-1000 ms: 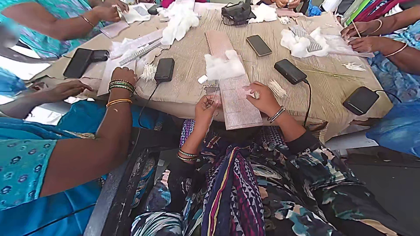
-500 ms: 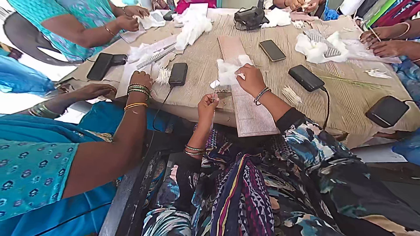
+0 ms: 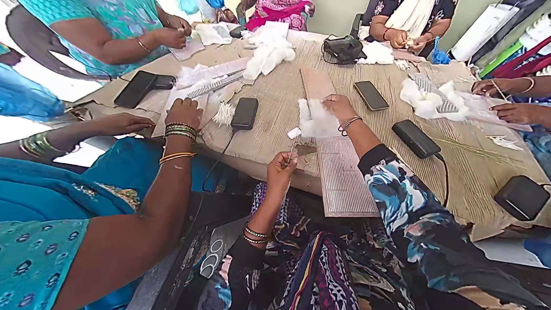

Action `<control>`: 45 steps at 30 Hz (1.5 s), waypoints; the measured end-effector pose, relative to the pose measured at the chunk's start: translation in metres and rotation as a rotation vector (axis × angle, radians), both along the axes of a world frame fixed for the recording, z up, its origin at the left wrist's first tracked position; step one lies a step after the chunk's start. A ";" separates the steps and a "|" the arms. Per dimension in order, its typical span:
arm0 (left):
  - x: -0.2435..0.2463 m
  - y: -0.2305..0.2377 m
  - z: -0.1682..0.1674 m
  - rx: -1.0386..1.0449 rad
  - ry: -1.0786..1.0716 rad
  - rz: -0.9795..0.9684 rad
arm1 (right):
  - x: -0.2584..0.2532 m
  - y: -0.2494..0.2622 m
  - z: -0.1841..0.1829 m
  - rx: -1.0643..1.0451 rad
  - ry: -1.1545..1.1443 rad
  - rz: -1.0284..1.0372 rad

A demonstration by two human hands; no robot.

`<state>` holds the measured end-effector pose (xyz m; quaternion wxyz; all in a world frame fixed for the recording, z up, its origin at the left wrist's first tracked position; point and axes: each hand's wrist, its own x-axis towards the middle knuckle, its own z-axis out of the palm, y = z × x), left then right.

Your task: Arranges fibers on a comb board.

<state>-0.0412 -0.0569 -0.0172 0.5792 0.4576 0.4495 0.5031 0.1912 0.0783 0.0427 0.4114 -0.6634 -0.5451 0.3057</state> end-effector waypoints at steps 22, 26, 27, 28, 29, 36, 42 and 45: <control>0.072 0.024 0.003 0.459 0.369 -0.483 | 0.061 -0.209 -0.041 0.220 -0.529 0.038; 0.086 0.036 0.014 0.338 0.486 -0.583 | 0.026 -0.222 -0.039 0.420 -0.636 0.079; 0.092 0.040 0.017 0.298 0.532 -0.620 | 0.015 -0.222 -0.040 0.387 -0.686 0.112; 0.098 0.042 0.022 0.265 0.591 -0.662 | 0.006 -0.219 -0.042 0.328 -0.745 0.130; 0.104 0.044 0.025 0.250 0.667 -0.705 | 0.000 -0.215 -0.044 0.246 -0.780 0.132; 0.116 0.034 0.039 0.247 1.100 -0.710 | 0.005 -0.211 -0.055 0.189 -0.677 0.072; 0.113 0.031 0.044 0.231 1.082 -0.723 | 0.028 -0.215 -0.050 0.158 -0.635 0.097; 0.099 0.070 -0.022 0.426 1.017 -0.680 | 0.021 -0.209 -0.055 0.184 -0.697 0.154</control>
